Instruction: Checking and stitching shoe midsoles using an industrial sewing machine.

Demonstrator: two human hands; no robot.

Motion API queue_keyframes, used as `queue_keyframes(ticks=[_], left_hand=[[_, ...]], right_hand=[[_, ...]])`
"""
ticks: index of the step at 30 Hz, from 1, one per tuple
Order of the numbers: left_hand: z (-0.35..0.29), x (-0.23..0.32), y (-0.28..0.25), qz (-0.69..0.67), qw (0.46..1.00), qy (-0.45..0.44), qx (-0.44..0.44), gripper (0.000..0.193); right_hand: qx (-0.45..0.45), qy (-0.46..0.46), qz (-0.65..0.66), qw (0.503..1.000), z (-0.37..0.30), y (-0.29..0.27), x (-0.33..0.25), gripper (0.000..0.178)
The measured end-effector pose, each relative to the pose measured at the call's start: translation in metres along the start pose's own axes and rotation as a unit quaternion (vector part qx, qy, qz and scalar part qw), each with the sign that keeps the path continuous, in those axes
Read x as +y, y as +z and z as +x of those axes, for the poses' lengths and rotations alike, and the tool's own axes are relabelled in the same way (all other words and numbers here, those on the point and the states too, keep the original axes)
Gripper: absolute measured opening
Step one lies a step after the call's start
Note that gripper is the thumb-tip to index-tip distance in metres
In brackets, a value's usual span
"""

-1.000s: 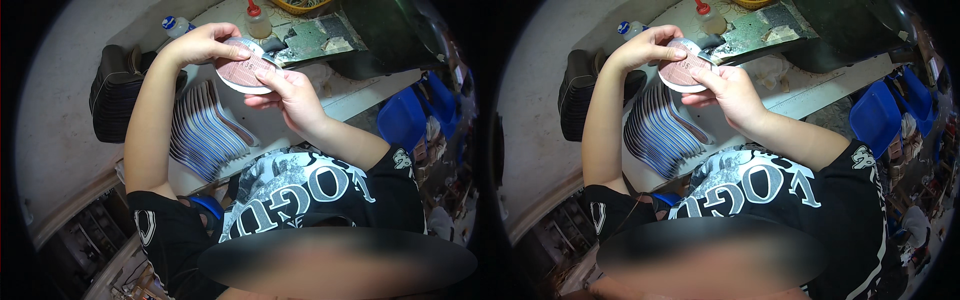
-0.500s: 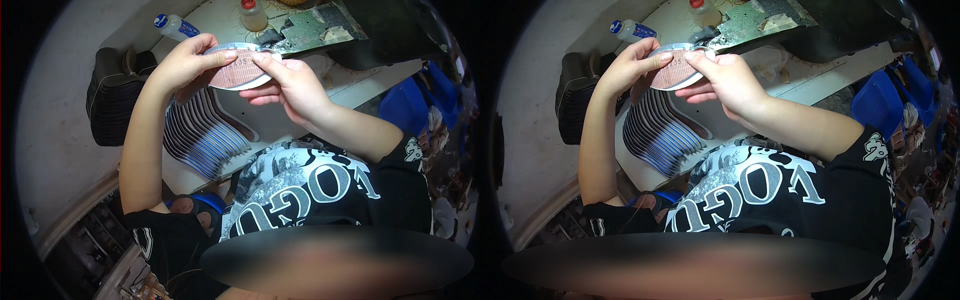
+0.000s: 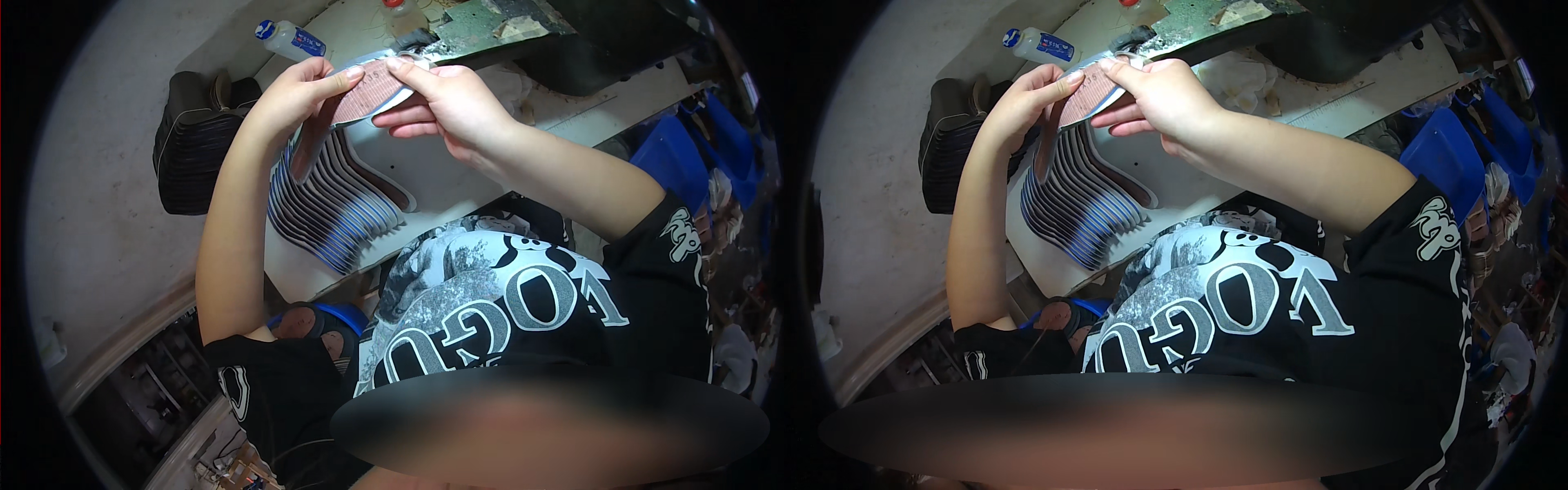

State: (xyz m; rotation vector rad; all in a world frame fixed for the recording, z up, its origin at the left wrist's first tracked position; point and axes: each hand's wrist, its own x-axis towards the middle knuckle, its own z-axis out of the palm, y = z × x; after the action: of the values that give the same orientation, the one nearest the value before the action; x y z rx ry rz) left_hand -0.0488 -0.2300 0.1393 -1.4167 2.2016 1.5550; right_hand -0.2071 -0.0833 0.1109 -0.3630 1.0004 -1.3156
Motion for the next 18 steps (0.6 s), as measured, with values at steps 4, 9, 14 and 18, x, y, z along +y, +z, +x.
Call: queue_keyframes(ticks=[4,9,14,18], left_hand=[[-0.008,-0.002,0.010,-0.034,0.999,-0.021,0.021,0.040],[0.000,-0.004,0.015,-0.098,0.994,-0.018,0.039,0.051],[-0.009,0.013,0.027,-0.129,0.991,-0.047,-0.005,0.054],[-0.005,0.010,0.033,-0.135,0.989,-0.064,-0.017,0.057]], right_hand=[[-0.011,-0.010,-0.049,0.999,0.002,-0.004,0.000,0.035],[-0.035,-0.032,-0.086,0.995,0.029,-0.013,0.003,0.035],[-0.052,-0.054,-0.157,0.985,0.037,-0.022,0.004,0.036],[-0.071,-0.078,-0.229,0.968,0.037,-0.030,-0.001,0.037]])
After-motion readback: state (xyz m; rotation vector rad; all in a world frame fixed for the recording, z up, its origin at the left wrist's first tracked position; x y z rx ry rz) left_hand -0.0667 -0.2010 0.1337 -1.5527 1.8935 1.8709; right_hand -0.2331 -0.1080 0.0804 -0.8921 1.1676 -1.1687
